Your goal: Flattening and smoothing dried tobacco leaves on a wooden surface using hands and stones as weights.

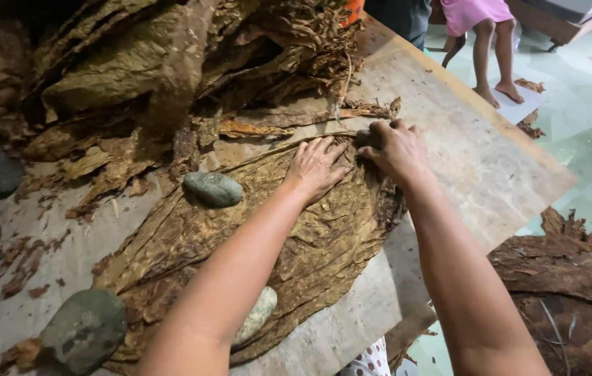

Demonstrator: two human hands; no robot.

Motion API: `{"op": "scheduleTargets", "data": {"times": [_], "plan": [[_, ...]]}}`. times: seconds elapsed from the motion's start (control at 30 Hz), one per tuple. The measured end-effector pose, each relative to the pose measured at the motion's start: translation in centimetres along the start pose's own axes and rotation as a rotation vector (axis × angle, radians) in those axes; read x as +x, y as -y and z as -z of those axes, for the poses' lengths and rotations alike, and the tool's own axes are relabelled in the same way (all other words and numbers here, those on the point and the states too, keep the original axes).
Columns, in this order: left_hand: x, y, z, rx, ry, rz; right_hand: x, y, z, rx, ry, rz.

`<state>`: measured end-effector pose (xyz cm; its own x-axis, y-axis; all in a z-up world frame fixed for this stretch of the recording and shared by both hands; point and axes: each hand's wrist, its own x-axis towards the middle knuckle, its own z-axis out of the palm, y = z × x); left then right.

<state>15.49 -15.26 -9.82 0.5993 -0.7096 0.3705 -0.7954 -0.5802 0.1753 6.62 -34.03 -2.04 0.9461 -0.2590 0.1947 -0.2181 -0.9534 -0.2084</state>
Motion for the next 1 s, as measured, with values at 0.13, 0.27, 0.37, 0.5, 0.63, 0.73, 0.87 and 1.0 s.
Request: {"op": "scheduleTargets", "data": {"times": [0.13, 0.27, 0.37, 0.5, 0.63, 0.73, 0.87, 1.0], "plan": [[0.5, 1.8, -0.3, -0.063, 0.044, 0.082, 0.2, 0.7, 0.8, 0.031, 0.063, -0.067], [-0.8, 5.5, 3.9, -0.086, 0.125, 0.159, -0.4, 1.0, 1.5, 0.048, 0.042, -0.072], [-3.4, 3.9, 9.8, -0.425, 0.128, 0.396, 0.4, 0.6, 1.0, -0.042, 0.08, -0.073], [-4.0, 4.2, 13.5, -0.424, 0.151, 0.4, -2.3, 6.7, 2.4, -0.187, 0.047, -0.07], [-5.7, 5.6, 12.8, -0.256, 0.143, 0.383, -7.4, 12.1, -0.4, -0.325, -0.218, 0.534], [-7.7, 10.0, 5.7, 0.03, -0.18, 0.104, -13.6, 15.9, 2.5, -0.066, -0.032, 0.633], [-13.4, 10.0, 8.8, 0.231, -0.253, -0.134, -15.9, 15.8, 1.3, -0.064, 0.213, 0.628], [-13.9, 6.9, 13.3, 0.149, 0.094, 0.112, -16.1, 15.8, 0.7, -0.17, 0.238, 0.626]]}}
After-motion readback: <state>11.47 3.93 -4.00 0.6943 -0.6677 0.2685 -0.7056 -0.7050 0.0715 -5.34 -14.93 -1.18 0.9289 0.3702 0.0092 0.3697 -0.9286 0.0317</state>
